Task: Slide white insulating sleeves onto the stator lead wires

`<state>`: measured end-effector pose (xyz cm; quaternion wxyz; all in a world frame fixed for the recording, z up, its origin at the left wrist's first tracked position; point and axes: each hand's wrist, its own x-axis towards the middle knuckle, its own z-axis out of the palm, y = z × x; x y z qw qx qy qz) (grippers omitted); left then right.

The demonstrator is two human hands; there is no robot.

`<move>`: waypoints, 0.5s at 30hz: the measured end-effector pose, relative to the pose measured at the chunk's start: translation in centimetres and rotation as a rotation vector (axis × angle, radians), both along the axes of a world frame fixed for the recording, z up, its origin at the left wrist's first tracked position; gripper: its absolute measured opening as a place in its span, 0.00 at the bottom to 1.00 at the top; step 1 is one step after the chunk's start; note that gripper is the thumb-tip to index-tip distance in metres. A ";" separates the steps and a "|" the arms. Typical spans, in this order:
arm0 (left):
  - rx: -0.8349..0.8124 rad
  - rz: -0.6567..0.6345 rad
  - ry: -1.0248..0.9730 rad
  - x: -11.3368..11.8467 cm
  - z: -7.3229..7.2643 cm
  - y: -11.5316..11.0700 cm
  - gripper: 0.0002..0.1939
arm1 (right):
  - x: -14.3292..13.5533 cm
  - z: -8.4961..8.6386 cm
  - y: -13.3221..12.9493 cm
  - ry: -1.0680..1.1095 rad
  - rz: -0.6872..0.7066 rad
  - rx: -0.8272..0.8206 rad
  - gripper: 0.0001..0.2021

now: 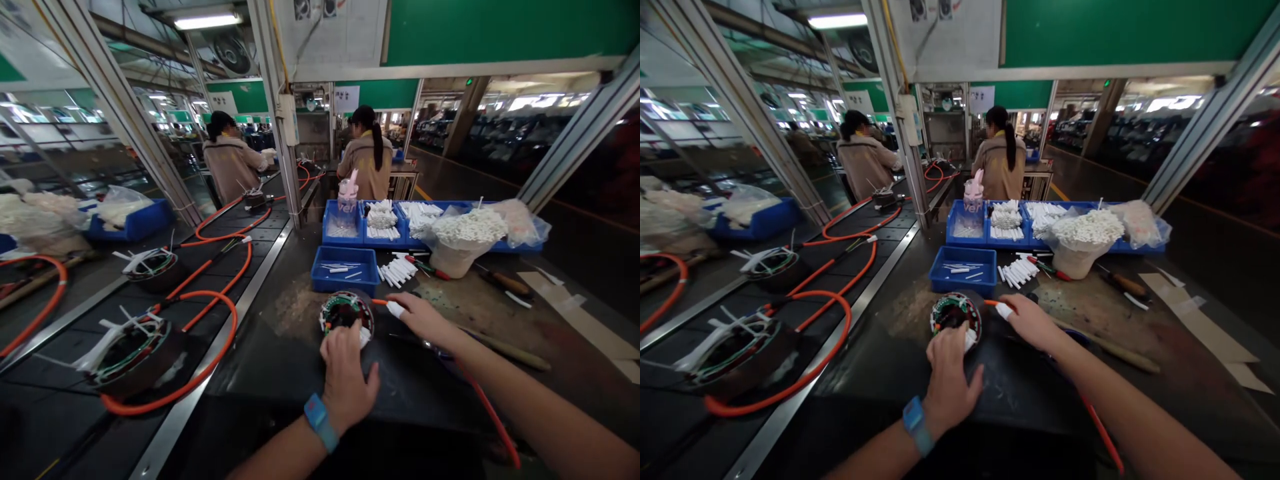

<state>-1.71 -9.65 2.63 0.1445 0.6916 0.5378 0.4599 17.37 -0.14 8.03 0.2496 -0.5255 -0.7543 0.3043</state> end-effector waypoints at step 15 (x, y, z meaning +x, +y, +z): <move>-0.250 -0.335 -0.365 -5.7 2.5 6.2 0.20 | -5.5 0.7 -3.9 -0.114 0.364 0.406 0.32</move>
